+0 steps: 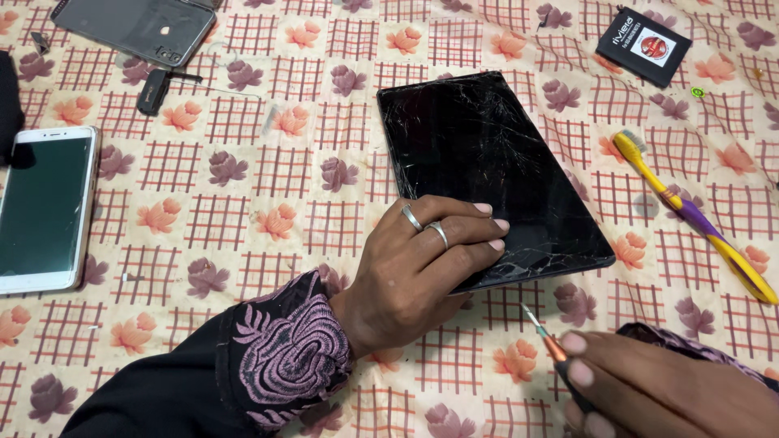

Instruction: The person flips a Samsung tablet with a cracked screen on a cloth-covered work table, brushes debris off the screen and edges with a toothbrush, and pries along the screen edge with a small screwdriver. They then pick up a white smartphone, remove its back cover, take out the battery, and begin unscrewing the exposed internals with a screwdriver.

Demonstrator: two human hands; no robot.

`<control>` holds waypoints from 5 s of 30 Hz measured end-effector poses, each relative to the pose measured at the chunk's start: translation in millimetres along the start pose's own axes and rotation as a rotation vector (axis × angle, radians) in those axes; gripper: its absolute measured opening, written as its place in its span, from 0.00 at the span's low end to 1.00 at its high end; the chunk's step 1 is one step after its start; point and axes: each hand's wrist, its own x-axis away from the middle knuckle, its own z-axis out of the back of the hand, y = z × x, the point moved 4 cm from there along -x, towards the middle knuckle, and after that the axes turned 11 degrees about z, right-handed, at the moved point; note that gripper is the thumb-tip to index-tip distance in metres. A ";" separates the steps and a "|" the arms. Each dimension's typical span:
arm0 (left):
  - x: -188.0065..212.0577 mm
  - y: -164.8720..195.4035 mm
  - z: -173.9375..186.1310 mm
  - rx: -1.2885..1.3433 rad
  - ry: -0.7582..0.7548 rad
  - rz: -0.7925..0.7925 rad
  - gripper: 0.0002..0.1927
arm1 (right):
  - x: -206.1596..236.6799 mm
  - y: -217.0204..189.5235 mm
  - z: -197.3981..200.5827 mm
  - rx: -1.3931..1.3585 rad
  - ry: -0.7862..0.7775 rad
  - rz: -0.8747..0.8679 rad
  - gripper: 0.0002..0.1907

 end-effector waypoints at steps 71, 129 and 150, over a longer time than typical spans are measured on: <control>0.1 -1.9 5.1 0.010 0.010 0.018 0.27 | 19.5 6.2 -4.4 -0.129 0.037 -0.356 0.22; 0.3 -2.5 4.4 0.013 0.007 0.017 0.27 | 27.2 4.5 2.0 -0.062 0.140 -0.270 0.18; -0.7 -1.9 5.4 0.007 0.013 0.017 0.27 | 16.3 5.8 10.3 -0.153 0.087 -0.378 0.19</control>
